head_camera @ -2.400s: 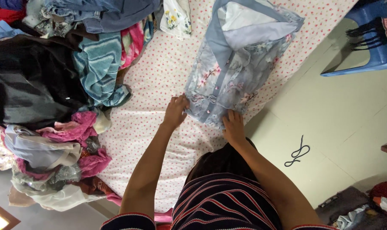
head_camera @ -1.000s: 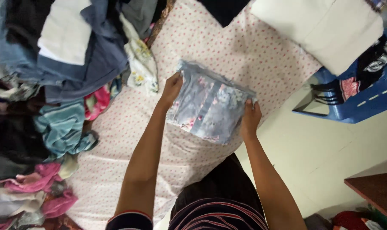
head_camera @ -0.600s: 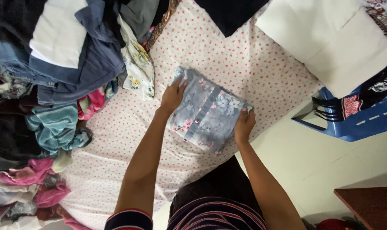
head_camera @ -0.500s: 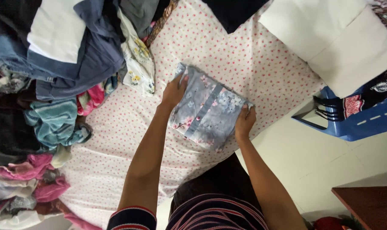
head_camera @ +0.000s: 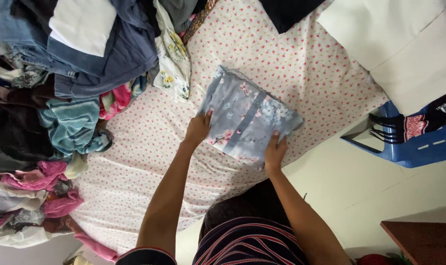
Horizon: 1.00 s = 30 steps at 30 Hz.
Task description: Folding a grey floral shirt on a bed.
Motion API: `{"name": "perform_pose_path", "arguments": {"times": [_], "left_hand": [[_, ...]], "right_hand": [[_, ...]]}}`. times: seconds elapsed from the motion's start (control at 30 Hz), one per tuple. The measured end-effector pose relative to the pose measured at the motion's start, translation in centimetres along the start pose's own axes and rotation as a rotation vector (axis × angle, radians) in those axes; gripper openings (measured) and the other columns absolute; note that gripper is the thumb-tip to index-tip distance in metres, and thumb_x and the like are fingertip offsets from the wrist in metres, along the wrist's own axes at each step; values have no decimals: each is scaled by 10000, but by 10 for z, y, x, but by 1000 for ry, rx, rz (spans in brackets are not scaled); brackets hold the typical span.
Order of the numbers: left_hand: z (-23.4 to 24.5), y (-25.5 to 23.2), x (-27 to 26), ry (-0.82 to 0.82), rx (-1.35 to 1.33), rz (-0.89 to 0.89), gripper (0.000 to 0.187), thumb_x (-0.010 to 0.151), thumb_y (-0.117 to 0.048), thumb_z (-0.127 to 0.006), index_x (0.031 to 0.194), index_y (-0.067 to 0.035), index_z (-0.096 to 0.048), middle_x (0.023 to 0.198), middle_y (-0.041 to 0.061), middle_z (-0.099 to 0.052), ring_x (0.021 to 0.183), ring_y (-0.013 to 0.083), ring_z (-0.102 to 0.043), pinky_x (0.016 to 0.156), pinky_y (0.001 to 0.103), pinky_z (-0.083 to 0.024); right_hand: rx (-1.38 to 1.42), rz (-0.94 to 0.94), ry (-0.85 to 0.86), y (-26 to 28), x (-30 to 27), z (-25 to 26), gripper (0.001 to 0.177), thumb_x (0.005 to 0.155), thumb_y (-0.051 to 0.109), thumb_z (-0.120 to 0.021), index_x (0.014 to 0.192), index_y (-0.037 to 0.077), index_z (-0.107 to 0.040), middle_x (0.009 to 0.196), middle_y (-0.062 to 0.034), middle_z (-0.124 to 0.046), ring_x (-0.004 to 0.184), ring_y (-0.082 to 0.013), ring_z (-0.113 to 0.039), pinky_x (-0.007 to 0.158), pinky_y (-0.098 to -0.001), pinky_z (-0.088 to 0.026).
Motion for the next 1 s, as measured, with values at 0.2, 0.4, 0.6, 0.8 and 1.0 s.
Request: {"name": "perform_pose_path", "arguments": {"times": [0.2,0.4,0.6,0.8,1.0], "left_hand": [[32,-36,-14,-51,175,4,478,996,-487,-502,1323,-162,-627,986,274,-719,944,500,-688,819,591,-527],[15,-31,12,-201,-97,-192,872,897,-553,-760,1427,46,-413,1340,330,-507,1167,460,-573,979,500,-498],[-27,-37,6,393,-650,-60,808,798,-390,-816,1433,6,-511,1350,174,-675,1215,280,-646,1015,386,-522],[-8,-34,-47,553,-987,-39,790,900,-335,-744,1536,-38,-382,1391,116,-610,1221,212,-613,1017,358,-515],[30,-37,-114,532,-1033,-54,785,904,-394,-700,1542,-71,-378,1387,93,-609,1225,209,-611,1021,359,-516]], "right_hand": [[-156,-210,112,55,5,10,562,1053,437,-535,1180,-111,-553,1019,-263,-635,891,-281,-590,839,-380,-487],[-318,90,-180,34,0,31,718,966,464,-797,1137,-169,-504,1073,-221,-448,933,-313,-468,813,-431,-441],[-41,-46,163,44,0,4,630,826,357,-818,1228,-66,-580,1182,-191,-629,1048,-288,-630,895,-396,-520],[505,-267,386,142,-42,21,685,783,231,-794,1367,48,-486,1192,-57,-677,1044,-208,-663,878,-380,-566],[501,-349,483,136,-92,43,624,859,280,-774,1350,-38,-559,1128,-131,-712,965,-226,-708,848,-388,-582]]}}
Point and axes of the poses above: each hand's wrist, its own x-axis towards the middle knuckle, its own z-axis out of the back of the hand, y = z × x, the point moved 7 cm from there along x, towards the middle knuckle
